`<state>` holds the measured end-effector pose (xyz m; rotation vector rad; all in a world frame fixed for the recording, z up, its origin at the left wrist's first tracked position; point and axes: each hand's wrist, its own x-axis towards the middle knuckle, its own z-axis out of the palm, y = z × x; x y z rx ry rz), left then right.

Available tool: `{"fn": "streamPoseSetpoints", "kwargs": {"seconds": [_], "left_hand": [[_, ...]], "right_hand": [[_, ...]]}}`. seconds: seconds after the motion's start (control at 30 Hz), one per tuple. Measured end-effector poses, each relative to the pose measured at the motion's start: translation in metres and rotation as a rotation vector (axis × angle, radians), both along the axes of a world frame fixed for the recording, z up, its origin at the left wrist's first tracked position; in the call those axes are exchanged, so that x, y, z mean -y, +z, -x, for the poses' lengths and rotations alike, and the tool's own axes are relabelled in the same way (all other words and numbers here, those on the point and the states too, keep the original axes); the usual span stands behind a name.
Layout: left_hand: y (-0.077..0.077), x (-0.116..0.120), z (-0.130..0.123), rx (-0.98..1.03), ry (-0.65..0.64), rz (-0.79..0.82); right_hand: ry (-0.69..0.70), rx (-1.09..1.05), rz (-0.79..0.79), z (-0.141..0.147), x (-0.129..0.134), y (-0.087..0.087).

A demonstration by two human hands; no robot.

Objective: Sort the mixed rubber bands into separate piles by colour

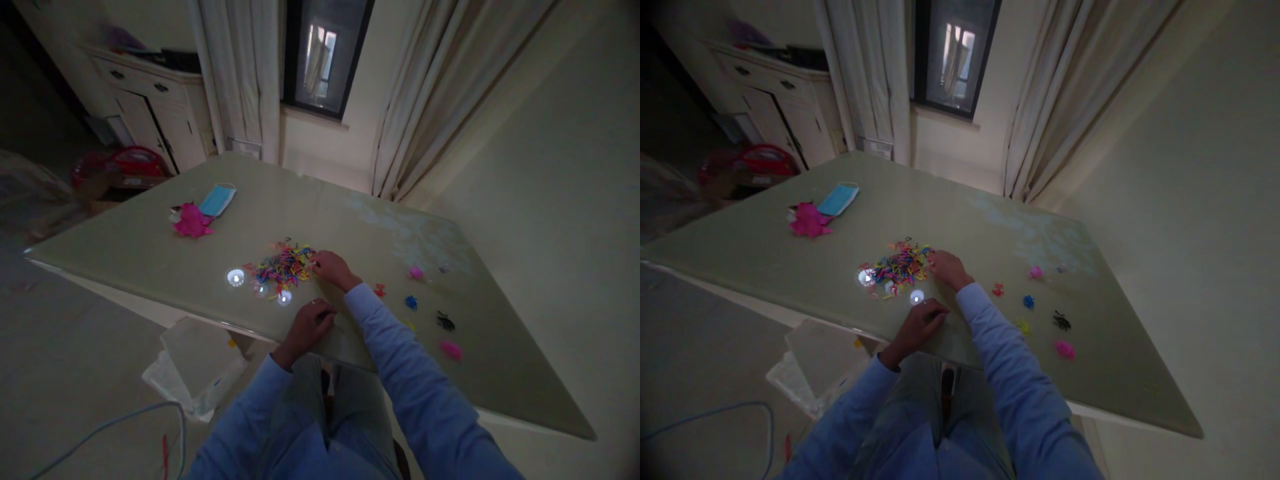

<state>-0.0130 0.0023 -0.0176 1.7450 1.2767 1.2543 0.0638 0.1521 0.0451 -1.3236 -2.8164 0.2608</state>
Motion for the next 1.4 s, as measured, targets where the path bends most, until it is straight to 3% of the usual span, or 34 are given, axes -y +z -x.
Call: {"fn": "streamPoseSetpoints", "kwargs": {"seconds": [0.27, 0.67, 0.9, 0.97, 1.07, 1.17, 1.27, 1.4], "left_hand": [[0.001, -0.001, 0.001, 0.055, -0.015, 0.037], [0.001, -0.002, 0.000, 0.044, 0.005, 0.039], [0.001, -0.002, 0.001, 0.032, 0.016, 0.026], [0.002, -0.002, 0.001, 0.026, 0.022, 0.026], [0.003, -0.003, 0.001, 0.023, 0.026, 0.021], [0.004, -0.002, 0.002, 0.001, 0.024, 0.026], [0.004, -0.002, 0.002, -0.015, 0.024, 0.032], [0.004, -0.003, 0.003, -0.036, 0.024, 0.039]], "right_hand": [[0.011, 0.172, -0.026, 0.012, -0.001, 0.000], [0.041, 0.123, -0.063, 0.001, 0.007, -0.014], [-0.088, -0.253, -0.016, -0.029, 0.022, -0.011], [-0.183, -0.524, 0.122, -0.041, 0.034, -0.010], [-0.305, -1.157, 0.667, -0.058, 0.060, -0.002], [-0.276, -1.565, 1.145, -0.075, 0.093, 0.010], [-0.246, -1.699, 1.286, -0.089, 0.120, 0.021], [-0.287, -1.650, 1.226, -0.103, 0.137, 0.024]]}}
